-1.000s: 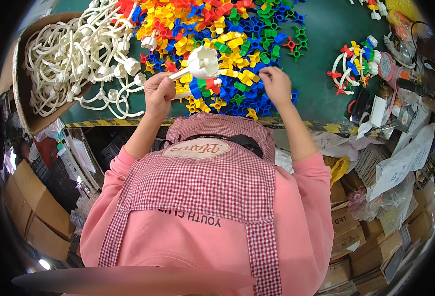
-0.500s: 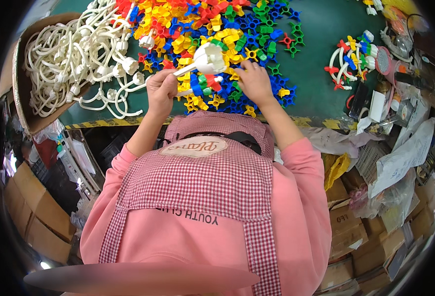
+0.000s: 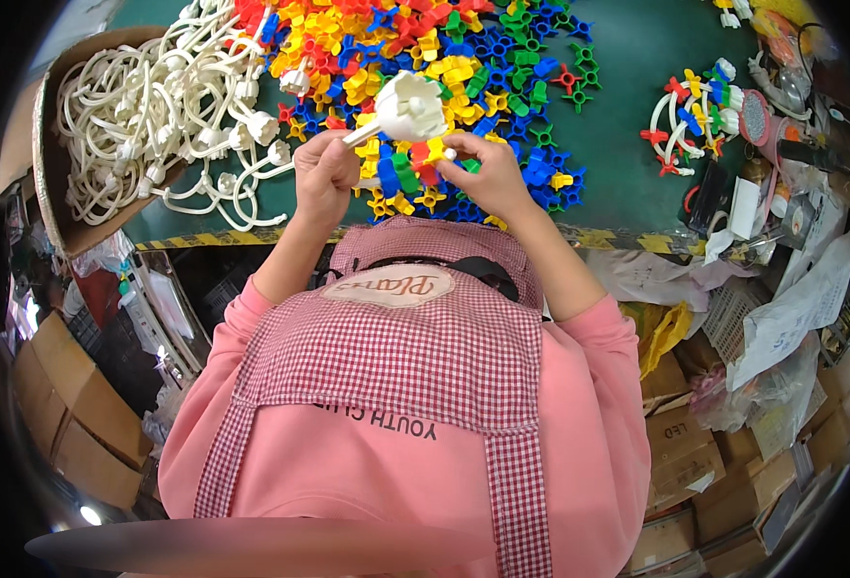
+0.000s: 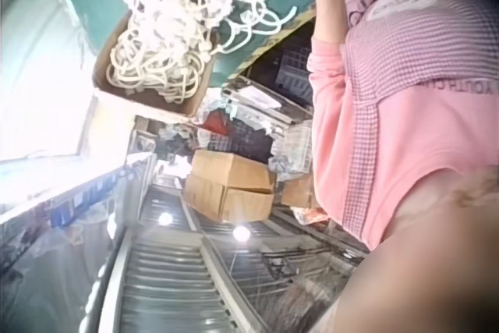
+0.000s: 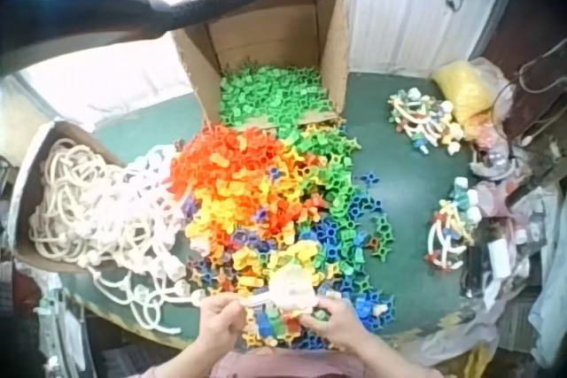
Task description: The person repeatedly picks white plastic connectors and colorful plastic star-shaped pieces from a table, snaps them together to form short chains, and places the assembled units on the table. The process continues with the same components throughout the clip.
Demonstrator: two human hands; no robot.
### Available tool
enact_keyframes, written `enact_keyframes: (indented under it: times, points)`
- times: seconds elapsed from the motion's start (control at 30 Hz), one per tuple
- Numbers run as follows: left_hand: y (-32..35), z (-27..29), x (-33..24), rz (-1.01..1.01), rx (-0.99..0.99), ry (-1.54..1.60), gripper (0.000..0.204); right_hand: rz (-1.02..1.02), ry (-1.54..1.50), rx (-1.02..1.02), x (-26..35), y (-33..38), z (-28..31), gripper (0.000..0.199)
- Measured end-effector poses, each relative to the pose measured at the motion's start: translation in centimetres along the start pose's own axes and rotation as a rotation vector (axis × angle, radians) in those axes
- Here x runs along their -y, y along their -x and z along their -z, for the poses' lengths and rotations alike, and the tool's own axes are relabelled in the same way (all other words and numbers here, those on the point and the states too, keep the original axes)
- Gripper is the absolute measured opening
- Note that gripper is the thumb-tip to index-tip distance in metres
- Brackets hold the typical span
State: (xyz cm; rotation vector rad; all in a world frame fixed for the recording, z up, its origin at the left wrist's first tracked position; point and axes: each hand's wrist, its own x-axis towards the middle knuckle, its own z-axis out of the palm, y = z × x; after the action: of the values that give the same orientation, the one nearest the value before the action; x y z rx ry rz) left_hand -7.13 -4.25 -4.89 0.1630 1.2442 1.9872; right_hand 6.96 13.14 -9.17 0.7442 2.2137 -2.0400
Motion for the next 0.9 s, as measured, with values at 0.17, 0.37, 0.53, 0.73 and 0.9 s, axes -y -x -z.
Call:
enact_keyframes:
  times: [0.17, 0.37, 0.53, 0.73, 0.9]
  points:
    - [-0.6, -1.6, 0.1, 0.103, -0.066, 0.286, 0.031, 0.067, -0.352, -0.070, 1.2, 0.4, -0.5, 0.023]
    - [-1.8, -4.6, 2.2, 0.008, 0.040, -0.450, 0.038, 0.177, -0.567, -0.765, -2.8, 1.3, 7.2, 0.005]
    - [-2.0, -2.4, 2.0, 0.151, 0.106, -0.541, 0.029, -0.017, -0.523, -1.303, -17.2, 6.7, 25.3, 0.035]
    - [-2.6, -0.8, 1.7, 0.215, -0.082, -0.535, 0.027, -0.277, 0.812, -1.300, -15.1, 3.3, 26.9, 0.105]
    - [-2.9, 0.8, 2.4, 0.281, -0.175, -0.531, 0.026, -0.229, 0.940, -1.070, -15.0, -1.5, 27.1, 0.089]
